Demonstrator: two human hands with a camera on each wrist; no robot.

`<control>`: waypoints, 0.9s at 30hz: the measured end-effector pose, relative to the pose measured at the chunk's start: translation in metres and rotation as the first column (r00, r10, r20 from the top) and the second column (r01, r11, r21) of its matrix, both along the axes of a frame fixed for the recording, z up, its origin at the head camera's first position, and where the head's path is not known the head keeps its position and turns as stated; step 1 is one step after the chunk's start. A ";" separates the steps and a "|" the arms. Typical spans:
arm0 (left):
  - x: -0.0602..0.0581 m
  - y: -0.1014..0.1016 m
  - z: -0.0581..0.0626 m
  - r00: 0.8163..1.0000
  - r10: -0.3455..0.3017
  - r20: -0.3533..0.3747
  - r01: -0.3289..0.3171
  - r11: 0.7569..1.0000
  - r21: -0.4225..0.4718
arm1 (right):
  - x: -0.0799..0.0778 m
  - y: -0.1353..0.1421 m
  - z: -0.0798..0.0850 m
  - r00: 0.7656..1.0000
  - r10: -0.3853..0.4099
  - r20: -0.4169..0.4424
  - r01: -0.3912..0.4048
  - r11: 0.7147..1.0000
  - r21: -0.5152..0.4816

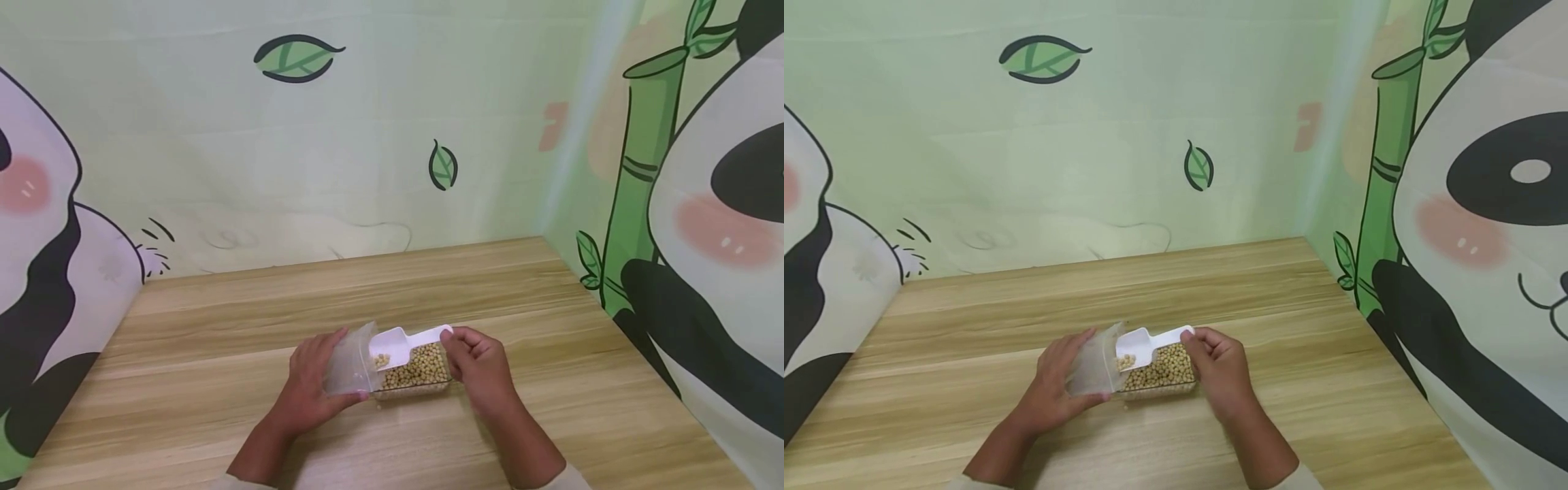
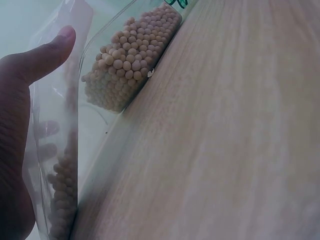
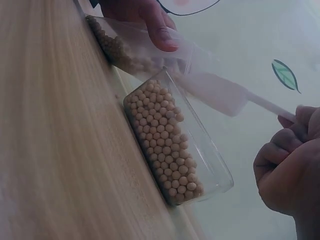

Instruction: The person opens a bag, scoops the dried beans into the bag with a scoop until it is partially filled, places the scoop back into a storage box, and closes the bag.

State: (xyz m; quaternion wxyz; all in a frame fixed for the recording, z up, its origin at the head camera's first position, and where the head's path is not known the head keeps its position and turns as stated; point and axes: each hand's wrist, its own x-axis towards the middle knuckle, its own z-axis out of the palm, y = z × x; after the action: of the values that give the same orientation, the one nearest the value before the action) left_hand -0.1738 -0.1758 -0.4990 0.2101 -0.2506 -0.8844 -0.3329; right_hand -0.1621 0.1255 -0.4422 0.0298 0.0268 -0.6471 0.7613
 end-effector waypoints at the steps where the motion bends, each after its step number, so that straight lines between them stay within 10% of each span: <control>1: 0.000 0.000 0.000 1.000 0.000 -0.004 0.000 1.000 0.001 | 0.000 0.000 0.000 1.000 -0.001 -0.015 0.001 1.000 0.017; 10: 0.000 0.000 0.000 1.000 0.005 0.006 -0.005 1.000 0.003 | 0.000 0.003 0.003 0.994 -0.085 -0.064 0.080 0.993 -0.090; 16: 0.001 0.000 0.001 1.000 0.002 0.013 -0.002 1.000 0.000 | -0.005 0.012 0.008 0.959 -0.281 -0.038 0.263 0.933 -0.246; 27: 0.001 0.000 0.002 1.000 -0.003 0.005 0.003 1.000 0.012 | -0.004 0.013 0.006 0.886 -0.433 -0.165 0.452 0.886 0.104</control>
State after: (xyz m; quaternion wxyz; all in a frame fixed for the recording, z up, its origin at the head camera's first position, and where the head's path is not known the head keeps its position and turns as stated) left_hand -0.1729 -0.1757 -0.4972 0.2090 -0.2500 -0.8825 -0.3392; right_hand -0.1657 0.1383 -0.4365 0.2451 -0.0676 -0.6842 0.6835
